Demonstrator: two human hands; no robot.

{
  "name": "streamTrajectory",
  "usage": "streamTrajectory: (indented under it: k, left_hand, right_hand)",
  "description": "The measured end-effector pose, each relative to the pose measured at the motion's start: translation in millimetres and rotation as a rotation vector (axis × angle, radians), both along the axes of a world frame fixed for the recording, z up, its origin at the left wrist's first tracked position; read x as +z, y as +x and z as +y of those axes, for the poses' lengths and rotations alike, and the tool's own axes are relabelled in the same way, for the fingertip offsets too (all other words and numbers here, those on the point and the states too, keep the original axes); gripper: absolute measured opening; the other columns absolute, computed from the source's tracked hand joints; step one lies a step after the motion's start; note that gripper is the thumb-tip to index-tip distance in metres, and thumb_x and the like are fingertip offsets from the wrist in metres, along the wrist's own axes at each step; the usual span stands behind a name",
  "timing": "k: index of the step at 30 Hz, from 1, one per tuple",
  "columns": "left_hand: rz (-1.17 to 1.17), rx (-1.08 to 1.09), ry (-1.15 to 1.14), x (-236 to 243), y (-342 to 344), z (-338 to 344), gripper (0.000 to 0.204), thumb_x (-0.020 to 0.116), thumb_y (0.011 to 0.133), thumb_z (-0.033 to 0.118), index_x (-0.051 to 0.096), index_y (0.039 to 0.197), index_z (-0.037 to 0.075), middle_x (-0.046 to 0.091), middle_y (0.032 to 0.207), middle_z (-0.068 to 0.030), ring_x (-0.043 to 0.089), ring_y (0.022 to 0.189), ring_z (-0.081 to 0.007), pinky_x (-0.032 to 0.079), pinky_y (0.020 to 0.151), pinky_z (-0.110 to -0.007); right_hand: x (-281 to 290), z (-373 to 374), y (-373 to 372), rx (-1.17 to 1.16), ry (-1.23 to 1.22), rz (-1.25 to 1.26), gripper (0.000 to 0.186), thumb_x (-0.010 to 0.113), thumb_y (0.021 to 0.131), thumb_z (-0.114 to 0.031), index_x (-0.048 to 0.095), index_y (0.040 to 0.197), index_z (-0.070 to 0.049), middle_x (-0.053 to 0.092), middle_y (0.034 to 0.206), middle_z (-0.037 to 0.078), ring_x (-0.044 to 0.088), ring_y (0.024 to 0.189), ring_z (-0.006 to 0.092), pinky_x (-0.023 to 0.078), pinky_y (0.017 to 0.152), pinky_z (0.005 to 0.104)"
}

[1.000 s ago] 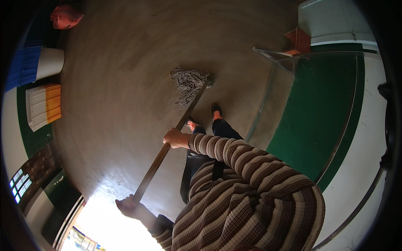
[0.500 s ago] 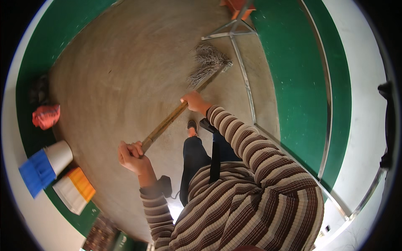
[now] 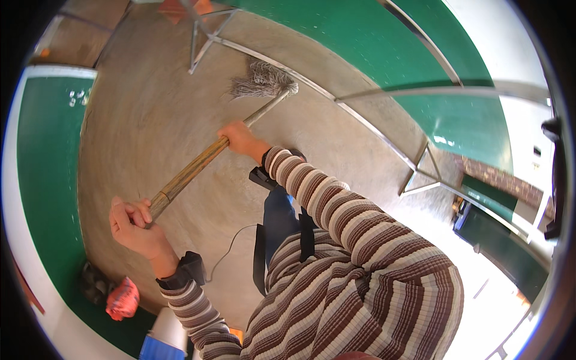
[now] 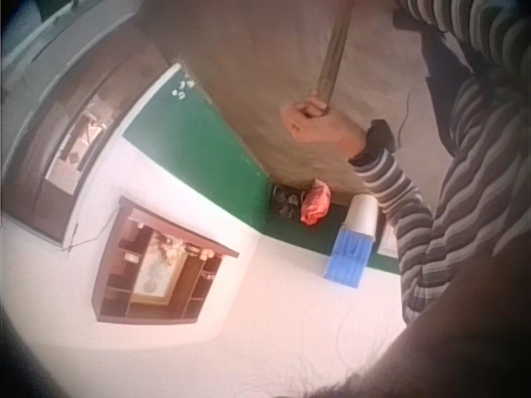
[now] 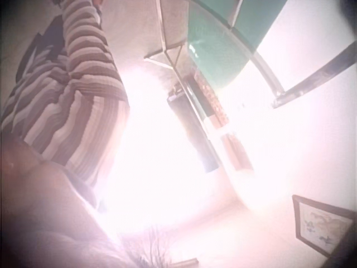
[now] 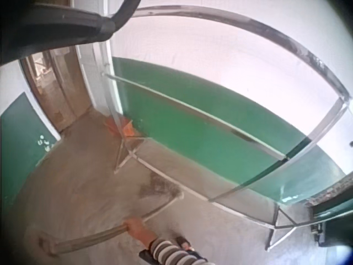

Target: The person moves stacked blue crates and a white bin, then picks up a red rectangular tile and places it on a metal rack. The person then uses a string mop to sweep and mop the concrete floor around the room.

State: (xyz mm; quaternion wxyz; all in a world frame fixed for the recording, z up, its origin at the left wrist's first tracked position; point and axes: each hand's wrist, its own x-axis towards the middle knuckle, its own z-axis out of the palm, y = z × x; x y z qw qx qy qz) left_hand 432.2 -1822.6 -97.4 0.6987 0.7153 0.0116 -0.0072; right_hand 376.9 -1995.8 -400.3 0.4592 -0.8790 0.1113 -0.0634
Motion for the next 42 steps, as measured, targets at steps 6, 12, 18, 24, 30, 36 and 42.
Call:
streamTrajectory:
  k: [6, 12, 18, 24, 30, 36, 42]
  left_hand:
    - [-0.031, -0.144, 0.023, 12.5, -57.4, -29.4, 0.036, 0.051, 0.093, 0.017, 0.039, 0.06, 0.011, 0.026, 0.051, 0.0012, 0.03, 0.045, -0.0099, 0.044, 0.062, -0.032]
    - [-0.115, -0.252, 0.039, 23.2, -154.2, -40.4, 0.036, 0.051, 0.092, 0.016, 0.038, 0.059, 0.01, 0.026, 0.047, 0.0015, 0.029, 0.04, -0.0098, 0.044, 0.057, -0.031]
    - [-0.052, -0.446, 0.035, 25.5, -255.6, -50.8, 0.036, 0.05, 0.093, 0.017, 0.039, 0.059, 0.01, 0.028, 0.048, 0.0013, 0.033, 0.041, -0.0093, 0.044, 0.055, -0.03]
    - [0.106, -0.687, 0.107, -28.2, -359.9, -64.1, 0.033, 0.052, 0.092, 0.016, 0.044, 0.062, 0.007, 0.038, 0.05, -0.0001, 0.041, 0.044, -0.0105, 0.047, 0.058, -0.031]
    - [-0.006, -1.474, 0.587, -138.2, -460.2, -79.9, 0.018, 0.069, 0.082, 0.017, 0.065, 0.087, 0.0, 0.066, 0.067, -0.0094, 0.063, 0.06, -0.0123, 0.048, 0.056, -0.025]
    - [0.26, -2.07, 1.412, -153.7, -471.4, -75.9, 0.037, 0.074, 0.07, 0.03, 0.067, 0.091, 0.0, 0.065, 0.066, -0.0124, 0.062, 0.053, -0.0204, 0.048, 0.053, -0.032]
    - [-0.064, -2.073, 1.232, -126.3, -447.9, -56.7, 0.037, 0.074, 0.064, 0.028, 0.06, 0.077, -0.003, 0.059, 0.063, -0.0164, 0.06, 0.058, -0.0269, 0.046, 0.056, -0.038]
  right_hand:
    - [20.7, -9.3, -87.2, -0.198, 0.008, -0.045, 0.02, 0.063, 0.061, 0.005, 0.059, 0.074, -0.009, 0.059, 0.071, 0.013, 0.056, 0.075, 0.0364, 0.043, 0.065, 0.045]
    - [27.6, -3.2, -199.1, -0.25, 0.053, 0.041, 0.019, 0.065, 0.064, 0.004, 0.061, 0.076, -0.01, 0.061, 0.073, 0.01, 0.058, 0.08, 0.0322, 0.043, 0.071, 0.0446]
    - [38.4, 12.5, -344.1, -0.372, 0.083, 0.105, 0.016, 0.066, 0.065, -0.001, 0.061, 0.078, -0.01, 0.062, 0.077, 0.011, 0.058, 0.082, 0.033, 0.043, 0.075, 0.0441]
    - [-1.1, 34.7, -508.3, -0.587, 0.037, 0.233, 0.011, 0.062, 0.069, -0.009, 0.062, 0.079, -0.013, 0.064, 0.081, 0.009, 0.06, 0.087, 0.0307, 0.041, 0.081, 0.0438]
    - [-44.3, 53.6, -693.7, -0.532, 0.08, 0.811, 0.015, 0.065, 0.071, -0.014, 0.065, 0.086, -0.018, 0.066, 0.09, 0.007, 0.062, 0.094, 0.0292, 0.045, 0.083, 0.0441]
    - [-31.7, 107.4, -752.2, -0.613, 0.002, 0.882, 0.008, 0.064, 0.074, -0.015, 0.067, 0.08, -0.019, 0.066, 0.079, 0.005, 0.063, 0.088, 0.0252, 0.042, 0.083, 0.0415]
    - [-10.4, 119.3, -723.8, -0.719, -0.061, 0.756, 0.008, 0.062, 0.07, -0.01, 0.063, 0.076, -0.016, 0.064, 0.075, 0.006, 0.063, 0.083, 0.0269, 0.042, 0.081, 0.0409]
